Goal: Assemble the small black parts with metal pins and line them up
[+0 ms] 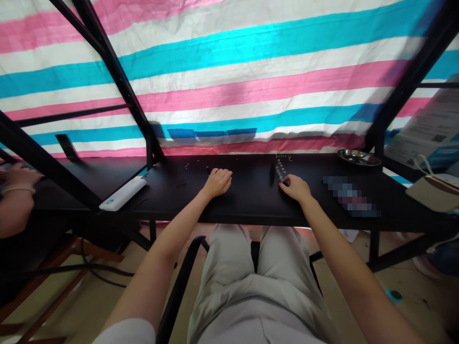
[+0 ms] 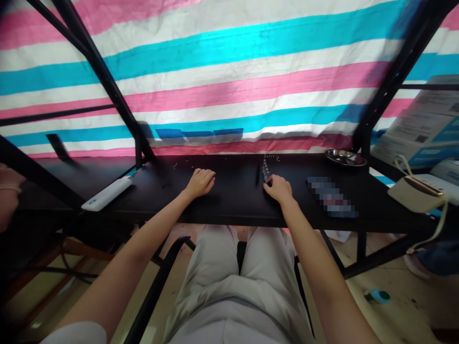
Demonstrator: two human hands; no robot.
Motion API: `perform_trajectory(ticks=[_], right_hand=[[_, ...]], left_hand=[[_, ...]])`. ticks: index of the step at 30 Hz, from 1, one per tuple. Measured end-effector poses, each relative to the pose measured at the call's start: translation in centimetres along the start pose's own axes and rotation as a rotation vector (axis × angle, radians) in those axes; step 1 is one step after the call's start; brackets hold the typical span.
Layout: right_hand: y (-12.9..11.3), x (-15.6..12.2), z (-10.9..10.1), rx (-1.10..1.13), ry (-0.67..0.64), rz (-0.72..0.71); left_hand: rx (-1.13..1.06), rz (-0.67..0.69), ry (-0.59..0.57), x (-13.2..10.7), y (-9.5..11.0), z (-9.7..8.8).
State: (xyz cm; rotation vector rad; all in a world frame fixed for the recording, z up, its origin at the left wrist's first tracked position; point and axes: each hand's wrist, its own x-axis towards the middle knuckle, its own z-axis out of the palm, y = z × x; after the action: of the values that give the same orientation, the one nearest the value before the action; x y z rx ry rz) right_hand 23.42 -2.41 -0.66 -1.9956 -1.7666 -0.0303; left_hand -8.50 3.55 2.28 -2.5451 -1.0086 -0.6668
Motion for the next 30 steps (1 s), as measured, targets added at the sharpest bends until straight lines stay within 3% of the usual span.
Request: perform_trajectory(ticks=[3,7,11,14,19,23,30], right_hand=[[0.1,0.1,0.2,0.003,-0.006,-0.003],[0.2,0.3,0.4,0.008,0.017,-0.019],[0.3,0.4,0.5,0.024,0.016,-0.009],[0.3,0.5,0.5,0.024,0.010,-0.013],[0.5,0.6,0.6,0.028,-0.001,-0.009],[0.6,0.6,0.7,0.021,0.008,-0.015],[0.6,0.6,0.8,0.018,0.014,-0.009]], left_hand=[[-0.005,0.130,-0.051,0.9,1.8,0.0],[-0.087,0.165,-0.090,2.4,5.8,0.3],[-0.164,0.037,-0.086,4.2,9.8,1.3],[-0.195,-0.070,-0.129,5.5,11.4,2.7],[-0.200,-0.081,-0.199,6.7,12.3,4.4],[-0.185,-0.078,-0.146,7.0,12.3,4.6],[-0.356,-0.112,-0.068,6.6,9.7,4.4]])
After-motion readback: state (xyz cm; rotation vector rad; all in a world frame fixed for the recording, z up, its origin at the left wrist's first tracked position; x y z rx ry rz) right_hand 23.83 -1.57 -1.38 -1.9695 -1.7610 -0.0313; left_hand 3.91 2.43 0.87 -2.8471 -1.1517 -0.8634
